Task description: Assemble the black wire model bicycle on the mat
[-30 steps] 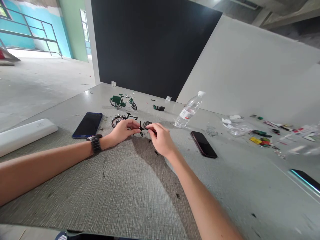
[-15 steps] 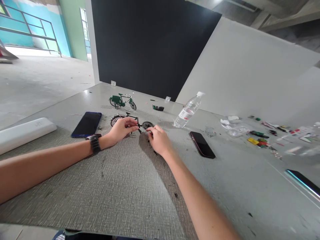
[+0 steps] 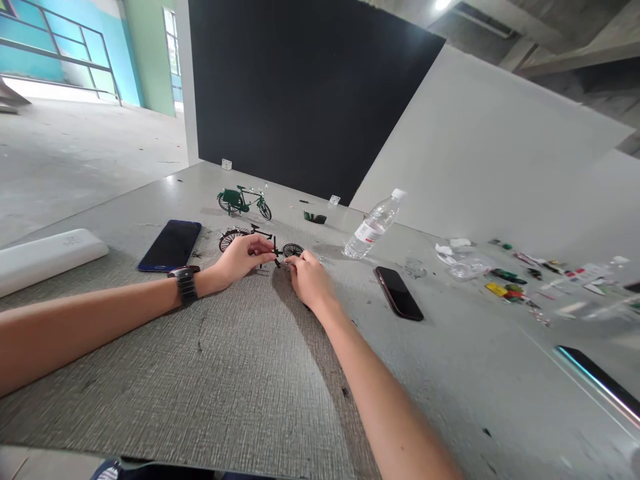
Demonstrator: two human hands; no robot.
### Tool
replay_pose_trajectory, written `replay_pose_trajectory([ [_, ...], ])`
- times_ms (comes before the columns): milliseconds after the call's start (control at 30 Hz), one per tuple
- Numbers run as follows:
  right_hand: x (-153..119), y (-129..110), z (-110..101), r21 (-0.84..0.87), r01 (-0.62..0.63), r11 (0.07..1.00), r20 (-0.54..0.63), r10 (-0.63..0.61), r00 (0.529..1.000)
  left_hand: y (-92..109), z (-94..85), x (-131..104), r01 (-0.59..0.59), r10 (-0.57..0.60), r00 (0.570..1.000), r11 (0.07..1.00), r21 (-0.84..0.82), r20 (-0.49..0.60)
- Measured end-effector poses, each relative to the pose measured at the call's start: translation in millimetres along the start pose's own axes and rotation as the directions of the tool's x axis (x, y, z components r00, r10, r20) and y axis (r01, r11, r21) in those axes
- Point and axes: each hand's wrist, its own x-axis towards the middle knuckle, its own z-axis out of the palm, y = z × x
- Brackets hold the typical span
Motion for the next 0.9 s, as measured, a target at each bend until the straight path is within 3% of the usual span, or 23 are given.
replay_pose_trajectory([
  [900, -2.5, 1.9, -6.8, 0.000, -0.009, 1.000, 0.008, 0.009, 1.000, 0.6, 1.2, 0.0, -0.011, 0.011, 1.000, 0.999, -0.042, -0.002],
])
